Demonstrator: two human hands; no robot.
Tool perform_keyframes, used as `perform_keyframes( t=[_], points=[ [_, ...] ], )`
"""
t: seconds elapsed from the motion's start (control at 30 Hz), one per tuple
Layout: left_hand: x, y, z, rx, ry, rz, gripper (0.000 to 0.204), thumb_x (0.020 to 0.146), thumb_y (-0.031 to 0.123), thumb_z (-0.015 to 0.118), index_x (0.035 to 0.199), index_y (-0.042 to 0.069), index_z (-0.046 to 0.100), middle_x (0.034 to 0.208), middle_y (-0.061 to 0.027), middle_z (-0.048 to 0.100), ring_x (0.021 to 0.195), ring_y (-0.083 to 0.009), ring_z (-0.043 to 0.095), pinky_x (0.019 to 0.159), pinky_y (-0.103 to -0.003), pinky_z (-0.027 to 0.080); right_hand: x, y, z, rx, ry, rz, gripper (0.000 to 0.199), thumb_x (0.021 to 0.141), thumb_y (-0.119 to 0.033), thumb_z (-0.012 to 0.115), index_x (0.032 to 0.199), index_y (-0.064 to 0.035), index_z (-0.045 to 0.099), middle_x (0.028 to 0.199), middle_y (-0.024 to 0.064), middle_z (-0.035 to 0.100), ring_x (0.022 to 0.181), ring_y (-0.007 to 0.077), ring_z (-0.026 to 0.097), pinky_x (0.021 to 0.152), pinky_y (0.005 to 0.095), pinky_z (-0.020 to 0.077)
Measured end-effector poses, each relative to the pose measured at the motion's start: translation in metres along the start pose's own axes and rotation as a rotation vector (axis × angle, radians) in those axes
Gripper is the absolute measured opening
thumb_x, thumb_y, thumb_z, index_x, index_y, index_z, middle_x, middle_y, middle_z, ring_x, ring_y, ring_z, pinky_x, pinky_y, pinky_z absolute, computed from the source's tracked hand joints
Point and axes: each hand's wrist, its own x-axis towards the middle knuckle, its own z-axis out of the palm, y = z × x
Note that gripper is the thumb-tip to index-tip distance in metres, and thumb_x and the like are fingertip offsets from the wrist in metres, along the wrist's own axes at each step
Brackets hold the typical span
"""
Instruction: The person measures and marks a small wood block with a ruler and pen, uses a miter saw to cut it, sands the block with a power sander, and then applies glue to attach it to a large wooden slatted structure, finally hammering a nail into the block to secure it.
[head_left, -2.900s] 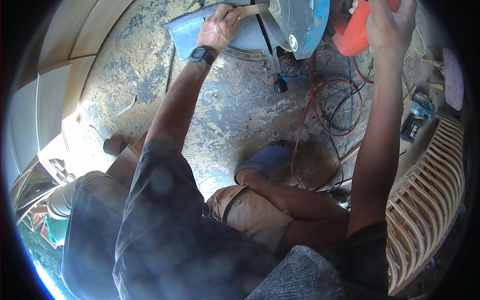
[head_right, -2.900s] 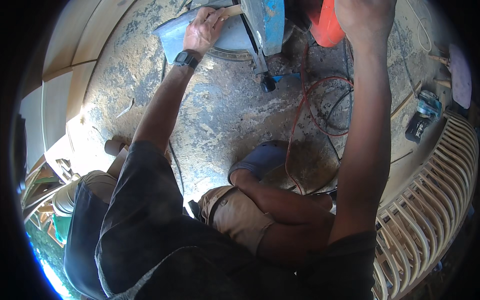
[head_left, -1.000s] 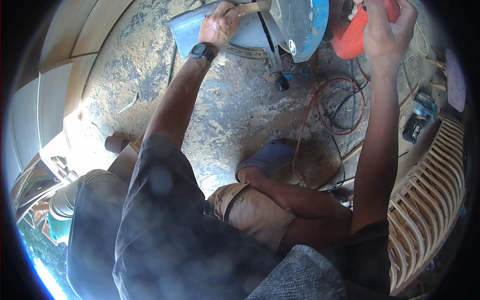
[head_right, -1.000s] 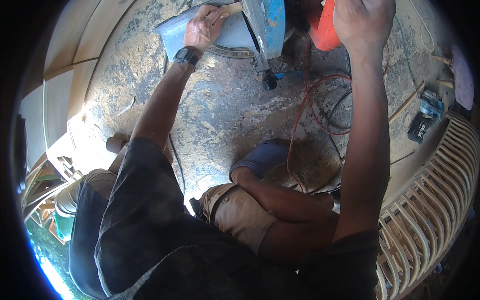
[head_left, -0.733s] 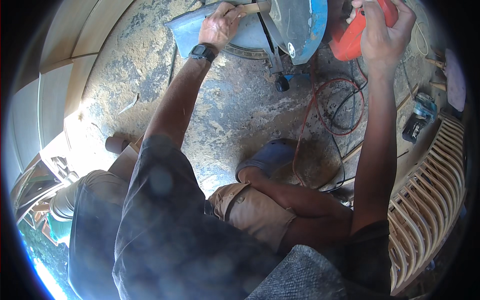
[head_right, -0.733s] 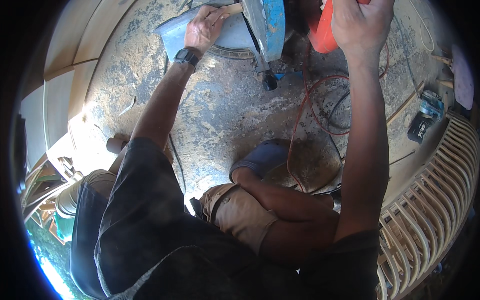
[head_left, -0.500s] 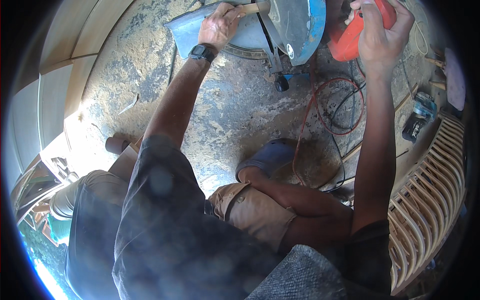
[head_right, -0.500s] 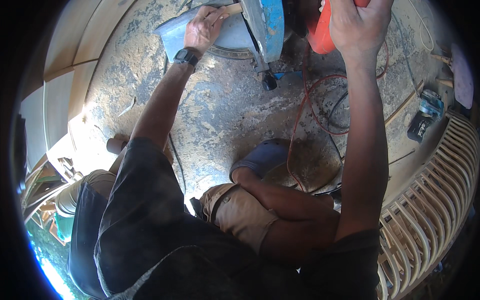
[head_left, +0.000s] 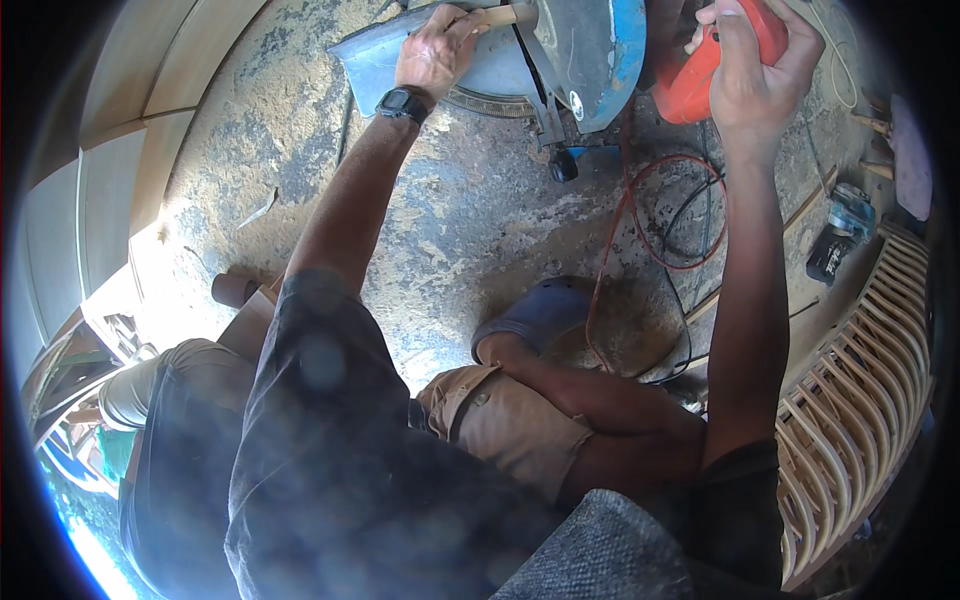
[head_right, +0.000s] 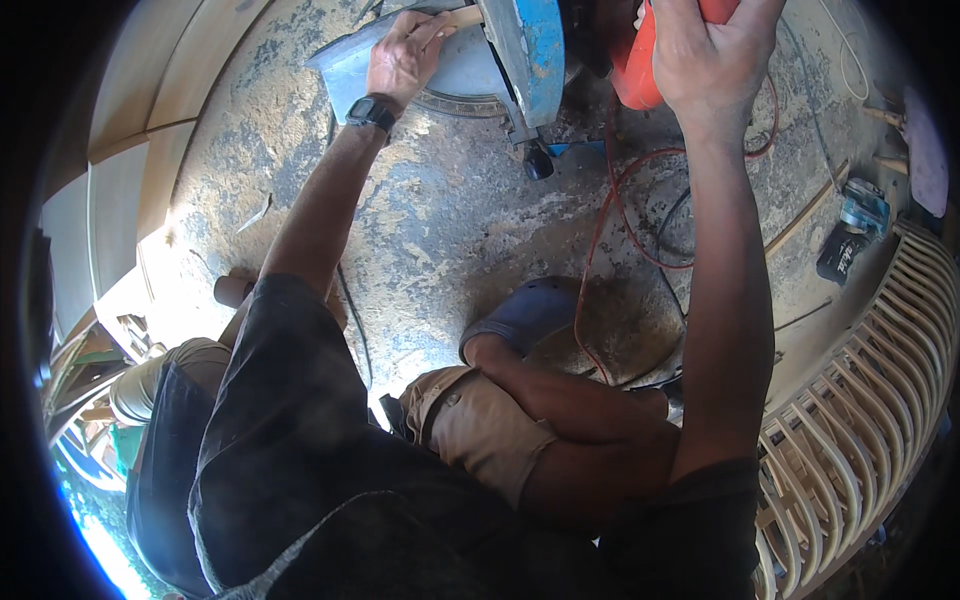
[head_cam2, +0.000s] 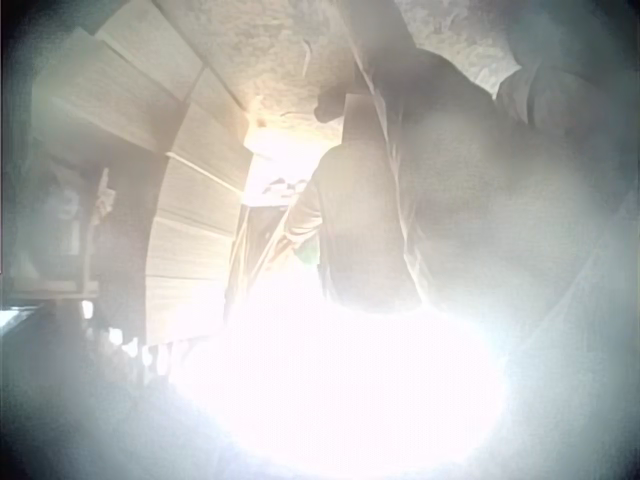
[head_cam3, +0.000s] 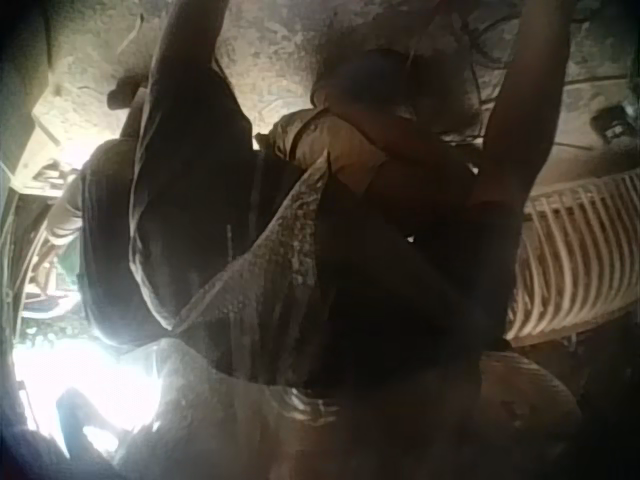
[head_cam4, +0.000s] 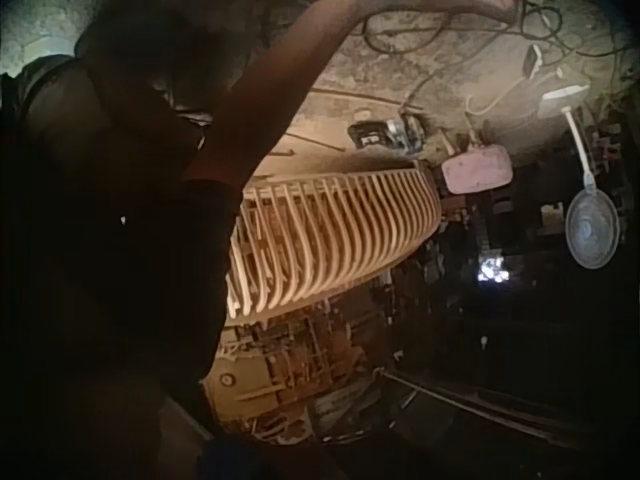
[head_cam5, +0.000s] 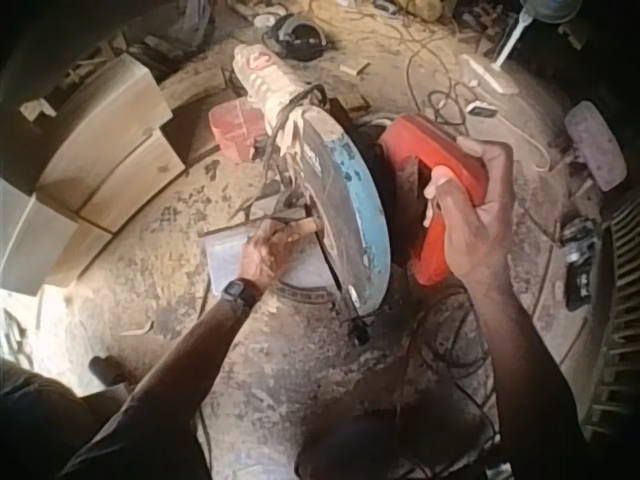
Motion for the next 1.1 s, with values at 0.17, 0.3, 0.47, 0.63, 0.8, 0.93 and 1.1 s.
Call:
perform_keyframes(
  t=[0.17,0.3,0.47,0.63,0.8,0.93,1.1],
  points=[
    [-0.001,-0.002,0.002,-0.048,0.026,0.017,0.019,0.089,0.015,0.075,0.108,0.012,0.077,0.100,-0.0085,0.067,0.084,-0.0286,0.071,0.070,-0.039,0.059,-0.005,-0.005,0.005,0.024,0.036,0.040,0.034,0.102,-0.014,0.064,0.129,-0.0020,0.047,0.091,0.0073,0.062,0.076,0.0109,0.058,0.063,0.0257,0.0505],
    [-0.002,-0.004,0.003,-0.072,0.016,-0.029,0.019,0.089,0.016,0.076,0.107,0.011,0.077,0.100,-0.0098,0.067,0.082,-0.0295,0.071,0.069,-0.040,0.059,-0.006,-0.002,0.002,0.048,0.026,0.042,0.035,0.101,-0.013,0.065,0.129,-0.0018,0.046,0.091,0.0077,0.062,0.076,0.0110,0.058,0.063,0.0257,0.0504],
    [0.000,-0.001,0.002,-0.046,0.008,-0.013,0.021,0.089,0.016,0.076,0.111,0.013,0.077,0.099,-0.0107,0.066,0.080,-0.0299,0.071,0.067,-0.040,0.058,-0.008,0.001,0.001,0.051,0.026,0.033,0.036,0.101,-0.013,0.064,0.129,-0.0019,0.046,0.091,0.0082,0.062,0.075,0.0113,0.059,0.062,0.0257,0.0504],
    [0.001,-0.001,-0.003,-0.025,0.019,0.054,0.027,0.089,0.016,0.076,0.115,0.019,0.078,0.100,-0.0095,0.065,0.080,-0.0289,0.071,0.066,-0.040,0.059,-0.009,0.001,0.002,0.050,0.030,0.041,0.035,0.101,-0.013,0.065,0.128,-0.0024,0.046,0.091,0.0083,0.062,0.074,0.0114,0.059,0.062,0.0255,0.0503],
    [0.001,0.001,0.000,0.009,0.023,0.058,0.026,0.088,0.016,0.077,0.113,0.019,0.078,0.100,-0.0085,0.064,0.082,-0.0279,0.071,0.067,-0.039,0.060,-0.011,0.005,0.001,0.084,0.035,0.043,0.036,0.100,-0.013,0.065,0.128,-0.0028,0.045,0.092,0.0087,0.062,0.074,0.0115,0.059,0.062,0.0253,0.0503],
    [-0.002,-0.007,0.002,-0.032,-0.020,0.028,0.025,0.089,0.015,0.075,0.114,0.019,0.076,0.104,-0.0092,0.063,0.087,-0.0291,0.071,0.072,-0.041,0.060,-0.011,0.003,0.001,0.073,0.033,0.061,0.037,0.100,-0.012,0.065,0.129,-0.0032,0.045,0.093,0.0091,0.062,0.074,0.0116,0.059,0.061,0.0251,0.0502],
    [-0.004,-0.007,0.003,0.096,0.078,0.041,0.024,0.091,0.023,0.076,0.115,0.022,0.078,0.102,0.0023,0.070,0.082,-0.0205,0.072,0.071,-0.035,0.062,-0.013,0.006,-0.002,0.103,0.009,0.038,0.036,0.101,-0.010,0.064,0.130,-0.0034,0.044,0.094,0.0094,0.062,0.073,0.0120,0.059,0.063,0.0255,0.0501]
  ],
)
